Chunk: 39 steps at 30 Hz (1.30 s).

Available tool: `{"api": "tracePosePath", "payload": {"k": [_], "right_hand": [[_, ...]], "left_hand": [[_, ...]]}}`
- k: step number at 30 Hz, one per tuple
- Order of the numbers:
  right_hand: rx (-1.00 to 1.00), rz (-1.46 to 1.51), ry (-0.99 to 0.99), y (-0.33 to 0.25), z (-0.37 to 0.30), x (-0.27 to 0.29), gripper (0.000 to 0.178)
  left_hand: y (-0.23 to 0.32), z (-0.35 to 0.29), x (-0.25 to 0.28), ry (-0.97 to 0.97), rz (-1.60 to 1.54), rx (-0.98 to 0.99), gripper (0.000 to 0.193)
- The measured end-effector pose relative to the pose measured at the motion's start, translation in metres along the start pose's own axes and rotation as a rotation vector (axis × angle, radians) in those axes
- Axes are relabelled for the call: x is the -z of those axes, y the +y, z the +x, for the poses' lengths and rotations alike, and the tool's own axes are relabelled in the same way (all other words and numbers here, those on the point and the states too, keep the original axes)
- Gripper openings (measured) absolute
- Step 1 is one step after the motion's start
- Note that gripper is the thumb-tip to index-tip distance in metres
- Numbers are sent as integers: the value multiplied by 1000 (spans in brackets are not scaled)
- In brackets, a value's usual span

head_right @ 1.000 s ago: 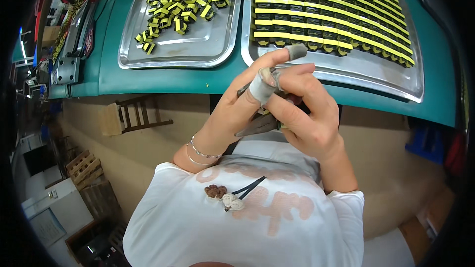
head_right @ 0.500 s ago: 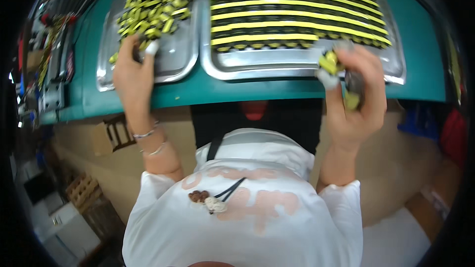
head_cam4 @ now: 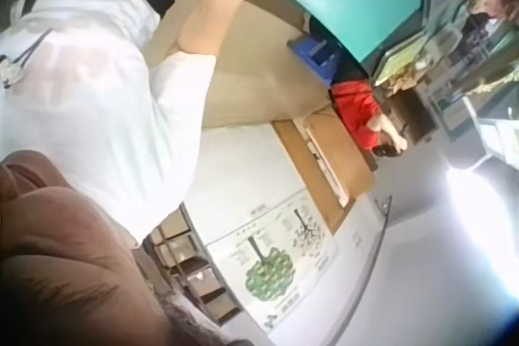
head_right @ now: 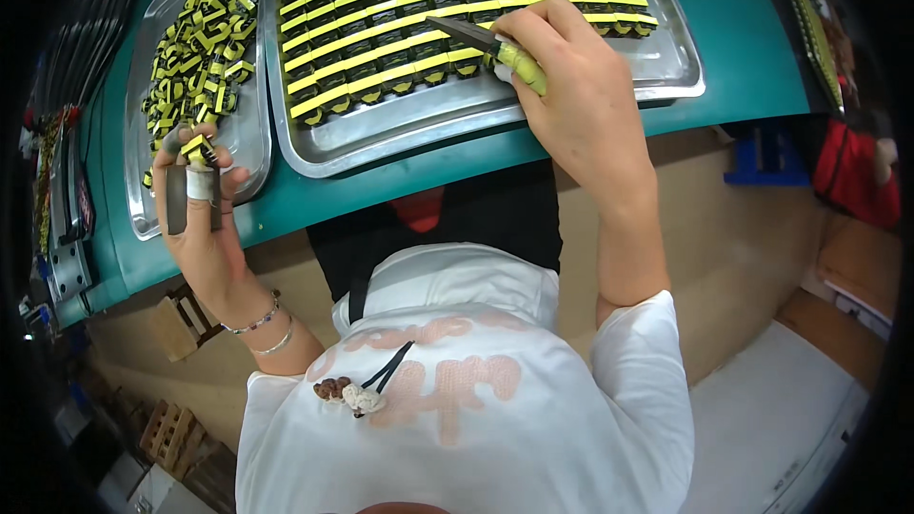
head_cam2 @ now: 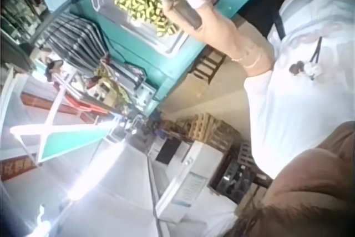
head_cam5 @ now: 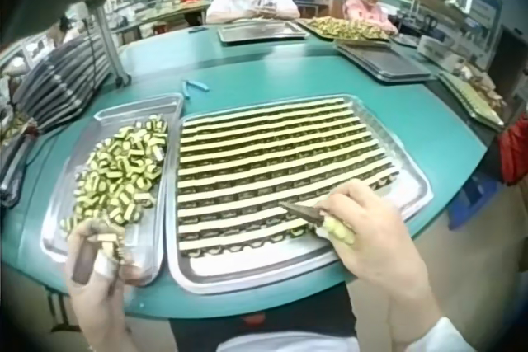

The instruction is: The recorder is cutting individual electronic components from a strip using nippers and arranging them onto a metal tray at an assembly station.

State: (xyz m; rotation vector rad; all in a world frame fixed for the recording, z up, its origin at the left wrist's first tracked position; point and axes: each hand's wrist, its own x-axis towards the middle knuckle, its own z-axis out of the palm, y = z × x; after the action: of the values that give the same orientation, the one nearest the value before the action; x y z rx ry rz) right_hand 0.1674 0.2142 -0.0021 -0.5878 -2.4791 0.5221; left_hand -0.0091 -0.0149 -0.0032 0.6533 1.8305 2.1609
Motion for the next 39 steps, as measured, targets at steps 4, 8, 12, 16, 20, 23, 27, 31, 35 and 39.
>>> {"api": "tracePosePath", "payload": {"k": [4,8,12,16,20,23,27,31,35,39], "right_hand": [[7,-1,-10,3,1,-5,28],[8,8,-8,3,0,-4,28],[66,64,165,-8,-7,13,22],[-83,599,142,-29,-30,22,19],[59,545,-25,-37,-35,7,29],[107,475,-103,-44,-36,4,29],[116,451,-150,-44,-39,-3,26],[141,435,-129,-45,-37,-7,26],[191,409,-130,-47,-38,-10,23],[202,378,-132,-49,-38,-9,25]], "left_hand": [[1,-7,-11,-136,-144,83,33],[3,-16,-22,-212,-264,219,33],[2,-19,-28,-282,-453,358,30],[2,-23,-35,-294,-497,421,32],[-4,-26,-31,-337,-523,428,41],[-1,-29,-34,-323,-519,450,42],[-1,-33,-38,-285,-562,446,44],[-4,-36,-36,-355,-427,356,45],[-6,-37,-35,-363,-425,340,44],[-4,-39,-36,-355,-478,418,44]]}}
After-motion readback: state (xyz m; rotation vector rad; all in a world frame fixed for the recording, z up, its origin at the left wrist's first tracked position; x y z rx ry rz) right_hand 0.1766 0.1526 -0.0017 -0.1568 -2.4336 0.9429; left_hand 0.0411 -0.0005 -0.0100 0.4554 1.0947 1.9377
